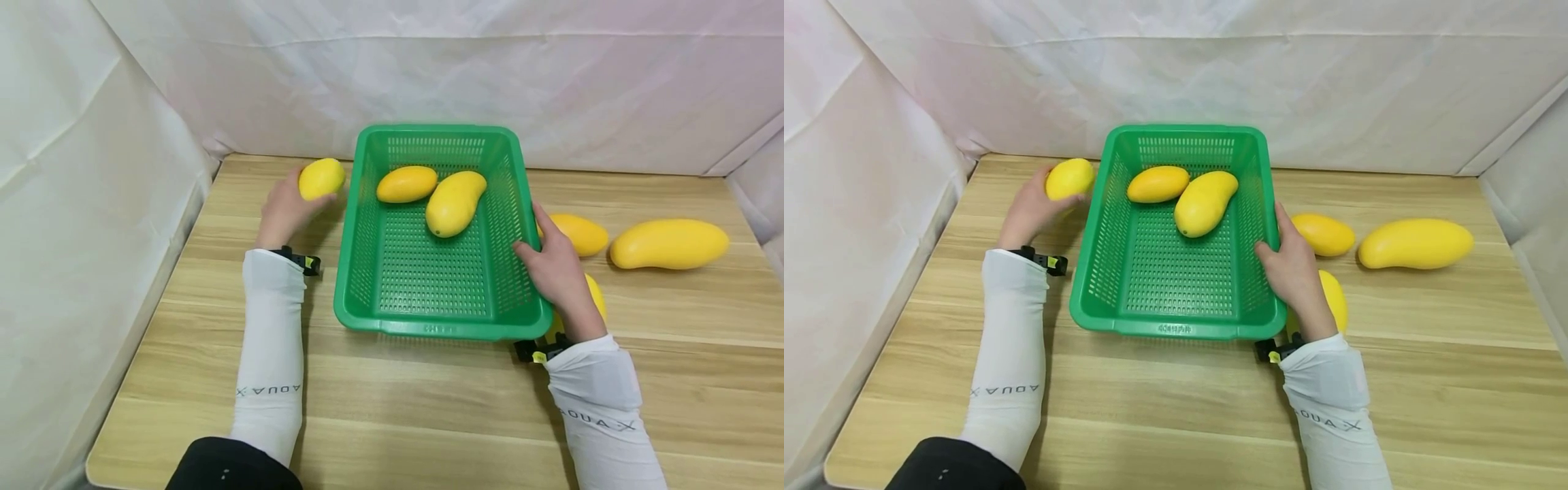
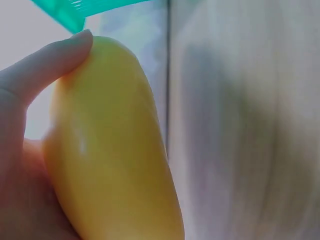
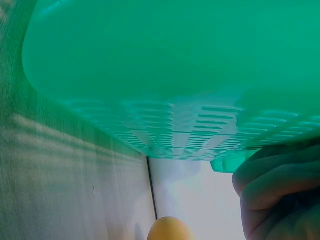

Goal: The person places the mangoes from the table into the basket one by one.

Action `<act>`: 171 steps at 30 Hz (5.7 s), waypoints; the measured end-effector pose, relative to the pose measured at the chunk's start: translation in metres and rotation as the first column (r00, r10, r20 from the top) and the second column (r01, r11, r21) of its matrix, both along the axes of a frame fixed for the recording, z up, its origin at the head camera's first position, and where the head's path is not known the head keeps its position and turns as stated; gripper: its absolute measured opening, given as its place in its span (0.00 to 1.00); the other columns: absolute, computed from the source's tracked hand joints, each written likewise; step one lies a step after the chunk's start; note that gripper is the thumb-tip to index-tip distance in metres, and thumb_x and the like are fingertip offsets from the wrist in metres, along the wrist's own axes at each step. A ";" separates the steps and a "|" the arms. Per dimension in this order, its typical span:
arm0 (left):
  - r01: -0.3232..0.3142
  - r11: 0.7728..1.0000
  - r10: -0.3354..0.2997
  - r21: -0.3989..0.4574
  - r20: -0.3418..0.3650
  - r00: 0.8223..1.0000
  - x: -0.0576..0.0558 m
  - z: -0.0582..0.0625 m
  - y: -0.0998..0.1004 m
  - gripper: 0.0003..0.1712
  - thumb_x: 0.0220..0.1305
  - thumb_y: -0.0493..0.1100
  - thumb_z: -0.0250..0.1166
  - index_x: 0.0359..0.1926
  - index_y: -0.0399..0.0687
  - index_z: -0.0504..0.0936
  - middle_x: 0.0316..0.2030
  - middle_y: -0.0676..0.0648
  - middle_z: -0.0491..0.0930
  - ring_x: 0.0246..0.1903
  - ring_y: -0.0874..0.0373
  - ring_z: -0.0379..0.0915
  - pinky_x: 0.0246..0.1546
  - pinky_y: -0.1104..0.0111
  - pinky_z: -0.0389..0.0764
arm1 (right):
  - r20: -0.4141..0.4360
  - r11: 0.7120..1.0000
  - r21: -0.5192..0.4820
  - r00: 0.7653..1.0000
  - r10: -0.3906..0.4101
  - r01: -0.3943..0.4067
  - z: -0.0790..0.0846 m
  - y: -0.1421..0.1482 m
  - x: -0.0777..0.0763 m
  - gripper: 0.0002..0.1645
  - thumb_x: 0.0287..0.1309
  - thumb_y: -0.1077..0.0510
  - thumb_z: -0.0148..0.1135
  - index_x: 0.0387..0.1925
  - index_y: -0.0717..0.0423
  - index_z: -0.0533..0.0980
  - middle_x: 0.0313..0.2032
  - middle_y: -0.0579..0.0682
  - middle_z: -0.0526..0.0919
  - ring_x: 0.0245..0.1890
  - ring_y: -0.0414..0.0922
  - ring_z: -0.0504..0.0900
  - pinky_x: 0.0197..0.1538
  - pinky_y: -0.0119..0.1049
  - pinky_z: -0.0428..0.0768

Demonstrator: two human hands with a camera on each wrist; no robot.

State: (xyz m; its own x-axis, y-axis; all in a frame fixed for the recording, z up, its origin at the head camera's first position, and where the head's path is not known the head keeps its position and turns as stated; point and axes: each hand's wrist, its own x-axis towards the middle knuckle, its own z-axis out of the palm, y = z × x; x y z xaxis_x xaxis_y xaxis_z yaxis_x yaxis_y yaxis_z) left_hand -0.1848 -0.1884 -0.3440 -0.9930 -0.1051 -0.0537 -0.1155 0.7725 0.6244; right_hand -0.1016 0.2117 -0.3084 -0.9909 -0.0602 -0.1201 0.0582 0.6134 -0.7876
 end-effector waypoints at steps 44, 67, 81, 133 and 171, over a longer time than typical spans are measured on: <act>0.183 0.958 -0.092 0.222 -0.366 0.926 0.061 0.110 0.059 0.44 0.50 0.60 0.69 0.67 0.61 0.62 0.58 0.53 0.68 0.49 0.59 0.63 0.51 0.58 0.67 | 0.008 1.000 0.001 1.000 -0.010 0.010 0.003 -0.001 0.000 0.42 0.67 0.59 0.48 0.74 0.43 0.41 0.42 0.72 0.79 0.26 0.51 0.83 0.25 0.41 0.84; 0.316 0.940 -0.263 0.130 -0.316 0.912 0.058 0.100 0.109 0.47 0.48 0.68 0.66 0.67 0.60 0.61 0.56 0.56 0.70 0.48 0.61 0.64 0.47 0.62 0.70 | 0.005 0.999 0.033 1.000 -0.016 0.016 0.003 -0.003 -0.001 0.42 0.66 0.60 0.48 0.74 0.44 0.41 0.42 0.71 0.79 0.26 0.51 0.83 0.26 0.41 0.84; 0.333 0.942 -0.321 0.038 -0.178 0.930 0.051 0.089 0.120 0.53 0.48 0.71 0.64 0.71 0.58 0.55 0.55 0.48 0.68 0.46 0.58 0.63 0.40 0.62 0.73 | 0.008 1.000 0.023 1.000 -0.009 0.009 0.003 -0.006 -0.002 0.42 0.66 0.60 0.48 0.74 0.45 0.41 0.43 0.70 0.79 0.27 0.51 0.83 0.26 0.41 0.84; 0.732 0.511 -0.658 -0.450 0.343 0.671 0.036 0.073 0.138 0.43 0.56 0.38 0.67 0.69 0.58 0.56 0.63 0.47 0.61 0.63 0.44 0.51 0.60 0.33 0.47 | 0.003 1.000 0.016 1.000 0.004 -0.004 -0.002 -0.014 -0.007 0.42 0.65 0.60 0.48 0.74 0.46 0.41 0.54 0.69 0.73 0.31 0.52 0.81 0.31 0.41 0.83; 0.683 0.502 -0.635 -0.530 0.311 0.707 0.027 0.049 0.143 0.34 0.65 0.38 0.57 0.70 0.59 0.60 0.61 0.43 0.62 0.56 0.43 0.56 0.49 0.47 0.71 | -0.004 1.000 0.012 1.000 0.003 -0.002 0.000 -0.016 -0.006 0.42 0.65 0.61 0.48 0.74 0.47 0.41 0.47 0.70 0.78 0.29 0.51 0.83 0.30 0.42 0.84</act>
